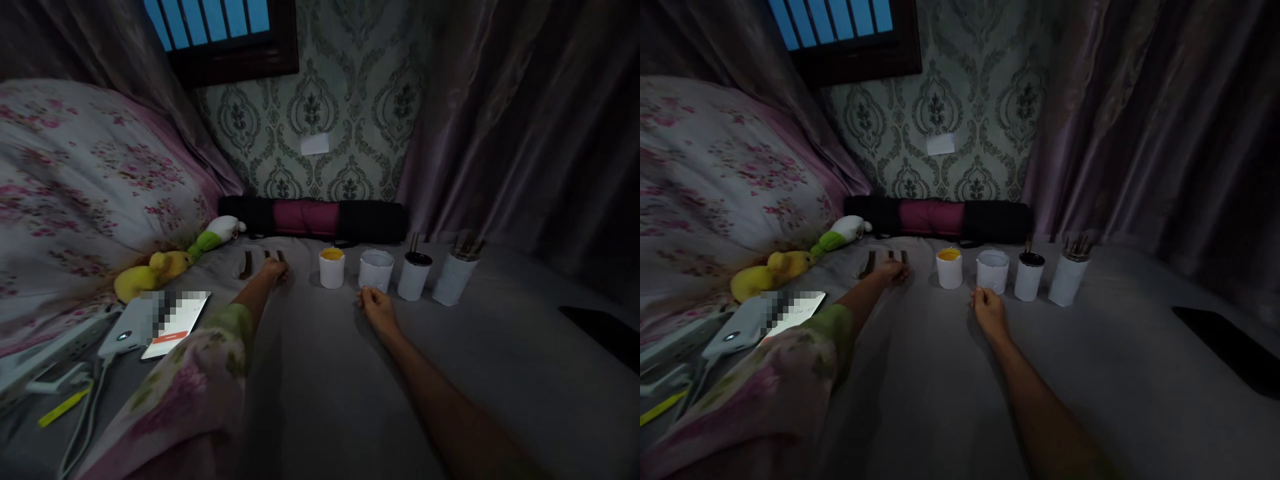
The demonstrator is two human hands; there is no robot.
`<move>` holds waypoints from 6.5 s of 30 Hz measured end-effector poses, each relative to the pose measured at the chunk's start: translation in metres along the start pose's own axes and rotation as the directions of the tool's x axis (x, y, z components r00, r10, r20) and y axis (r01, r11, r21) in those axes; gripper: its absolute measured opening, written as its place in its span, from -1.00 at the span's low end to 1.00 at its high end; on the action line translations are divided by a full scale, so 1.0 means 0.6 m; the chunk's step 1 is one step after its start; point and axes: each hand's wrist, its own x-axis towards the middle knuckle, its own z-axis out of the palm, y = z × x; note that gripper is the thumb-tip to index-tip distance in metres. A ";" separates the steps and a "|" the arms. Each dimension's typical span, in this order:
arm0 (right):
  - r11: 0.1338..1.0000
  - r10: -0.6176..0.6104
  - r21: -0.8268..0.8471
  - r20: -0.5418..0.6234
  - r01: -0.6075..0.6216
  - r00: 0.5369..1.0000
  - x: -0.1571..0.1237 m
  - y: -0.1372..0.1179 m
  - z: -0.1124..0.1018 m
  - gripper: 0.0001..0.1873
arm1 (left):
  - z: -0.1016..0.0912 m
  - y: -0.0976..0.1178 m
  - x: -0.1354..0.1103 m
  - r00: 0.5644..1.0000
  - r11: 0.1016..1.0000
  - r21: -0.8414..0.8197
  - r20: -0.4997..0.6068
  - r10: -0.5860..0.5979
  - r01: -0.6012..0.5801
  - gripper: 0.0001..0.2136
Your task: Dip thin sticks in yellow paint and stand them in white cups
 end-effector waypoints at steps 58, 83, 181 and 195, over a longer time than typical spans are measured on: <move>0.999 0.032 0.040 0.026 -0.033 0.999 -0.005 -0.006 -0.002 -0.50 | 0.077 -0.083 -0.105 0.884 0.812 -0.498 0.168 0.436 -0.305 -0.74; 0.998 -0.041 -0.056 -0.023 0.040 0.999 0.002 0.008 0.007 -0.61 | 0.070 -0.069 -0.162 0.745 0.746 -0.017 -0.081 0.663 -0.666 -0.70; 0.997 -0.051 -0.049 0.154 0.059 0.987 0.017 -0.063 -0.053 -0.74 | 0.181 -0.043 -0.267 0.736 0.846 -0.514 0.626 0.257 0.142 -0.78; 0.997 0.074 -0.002 0.232 -0.075 0.970 0.003 -0.080 -0.070 -0.76 | 0.177 -0.051 -0.266 0.637 0.843 -0.498 0.721 0.272 0.203 -0.78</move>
